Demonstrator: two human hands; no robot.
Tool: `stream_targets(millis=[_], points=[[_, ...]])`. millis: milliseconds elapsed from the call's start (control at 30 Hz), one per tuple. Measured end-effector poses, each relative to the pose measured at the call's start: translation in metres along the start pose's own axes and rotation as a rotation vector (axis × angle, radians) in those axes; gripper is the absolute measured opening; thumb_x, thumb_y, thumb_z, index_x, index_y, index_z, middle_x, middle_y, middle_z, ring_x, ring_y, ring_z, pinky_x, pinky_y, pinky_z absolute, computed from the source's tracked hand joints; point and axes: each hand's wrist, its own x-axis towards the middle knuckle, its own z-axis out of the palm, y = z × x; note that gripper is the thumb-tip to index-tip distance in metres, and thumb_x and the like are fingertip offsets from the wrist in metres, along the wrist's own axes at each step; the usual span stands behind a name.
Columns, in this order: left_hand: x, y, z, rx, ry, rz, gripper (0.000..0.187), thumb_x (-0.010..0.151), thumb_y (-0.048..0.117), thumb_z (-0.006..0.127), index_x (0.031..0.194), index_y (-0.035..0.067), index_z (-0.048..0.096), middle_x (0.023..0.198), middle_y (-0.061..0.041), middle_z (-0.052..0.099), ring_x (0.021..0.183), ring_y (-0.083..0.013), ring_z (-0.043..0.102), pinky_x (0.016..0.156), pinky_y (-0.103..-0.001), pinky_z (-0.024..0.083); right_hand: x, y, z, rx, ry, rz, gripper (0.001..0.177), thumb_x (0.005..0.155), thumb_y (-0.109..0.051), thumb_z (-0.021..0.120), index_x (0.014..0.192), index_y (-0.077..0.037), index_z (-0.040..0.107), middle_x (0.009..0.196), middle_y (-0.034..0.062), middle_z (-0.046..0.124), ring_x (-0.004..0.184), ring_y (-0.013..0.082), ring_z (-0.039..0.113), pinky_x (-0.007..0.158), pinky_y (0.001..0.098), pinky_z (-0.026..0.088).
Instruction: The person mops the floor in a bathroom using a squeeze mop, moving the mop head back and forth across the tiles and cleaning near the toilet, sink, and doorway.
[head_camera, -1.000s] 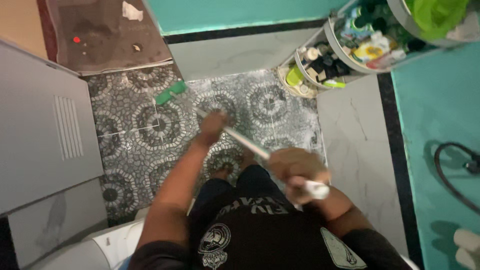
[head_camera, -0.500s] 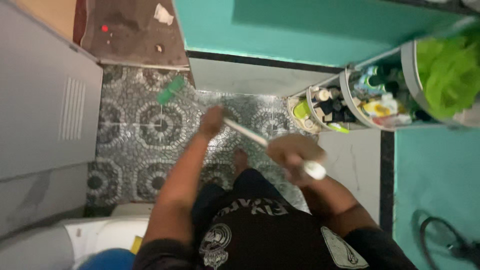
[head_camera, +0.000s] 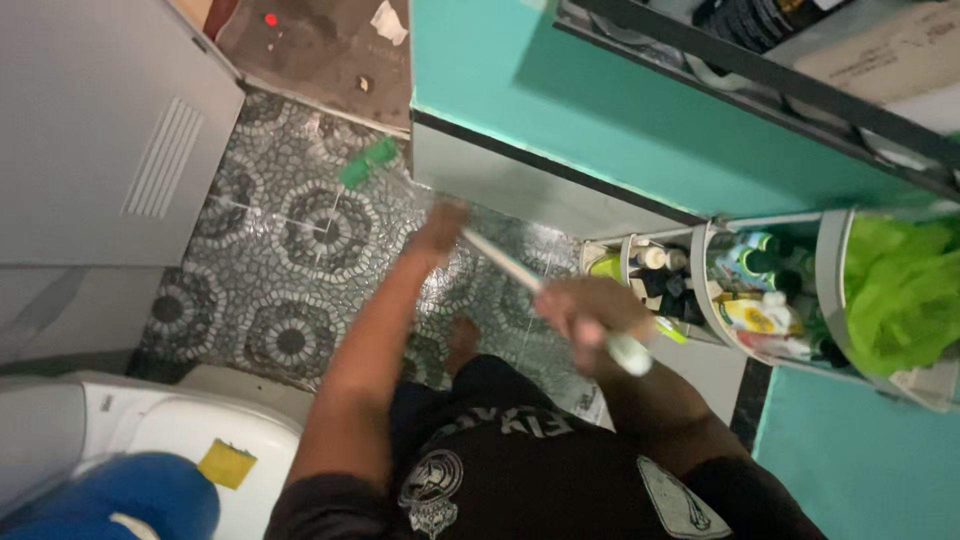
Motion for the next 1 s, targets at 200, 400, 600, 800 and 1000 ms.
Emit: stream_targets(millis=[200,400,600,800,1000], points=[[0.007,-0.03,-0.047,-0.087,0.215,-0.095,0.04,0.105,0.03,0.041,0.097,0.001,0.066,0.089,-0.024,0.066,0.091,-0.0411,0.061,0.084,-0.052,0.045,0.017,0.077,-0.011,-0.178,0.301,0.189,0.038,0.105,-0.025,0.061,0.112,0.009,0.047,0.072,0.0023,0.056,0.054,0.0188,0.055,0.048,0.0374,0.05],[-0.043,0.041,0.028,0.318,0.214,0.361,0.024,0.09,0.017,0.059,0.107,0.005,0.069,0.109,-0.023,0.067,0.106,-0.0421,0.062,0.093,-0.052,0.049,0.084,-0.03,-0.038,0.364,0.001,0.408,0.027,0.108,-0.029,0.05,0.092,-0.01,0.059,0.063,-0.0041,0.055,0.052,0.0126,0.052,0.043,0.0361,0.039],[-0.015,-0.007,-0.036,0.244,0.121,0.071,0.021,0.088,0.009,0.059,0.105,0.006,0.07,0.104,-0.022,0.067,0.101,-0.0423,0.064,0.087,-0.053,0.05,0.058,0.062,-0.011,-0.218,0.162,0.247,0.025,0.109,-0.016,0.045,0.087,-0.006,0.052,0.059,-0.0016,0.046,0.045,0.0124,0.042,0.037,0.0342,0.039],[0.026,-0.114,-0.105,-0.025,0.261,-0.191,0.026,0.106,0.013,0.049,0.101,0.006,0.074,0.101,-0.023,0.069,0.102,-0.0391,0.066,0.095,-0.049,0.052,0.03,0.156,0.002,-0.456,0.284,0.393,0.026,0.111,-0.01,0.047,0.085,-0.013,0.049,0.066,0.0008,0.051,0.05,0.0148,0.05,0.039,0.031,0.041],[0.037,-0.02,-0.043,0.175,0.266,0.125,0.038,0.1,0.023,0.039,0.087,0.001,0.067,0.087,-0.025,0.066,0.088,-0.0439,0.064,0.084,-0.054,0.049,0.119,0.071,-0.029,-0.242,0.357,0.424,0.036,0.112,-0.023,0.043,0.08,-0.01,0.053,0.062,-0.0002,0.05,0.047,0.0121,0.048,0.036,0.0311,0.043]])
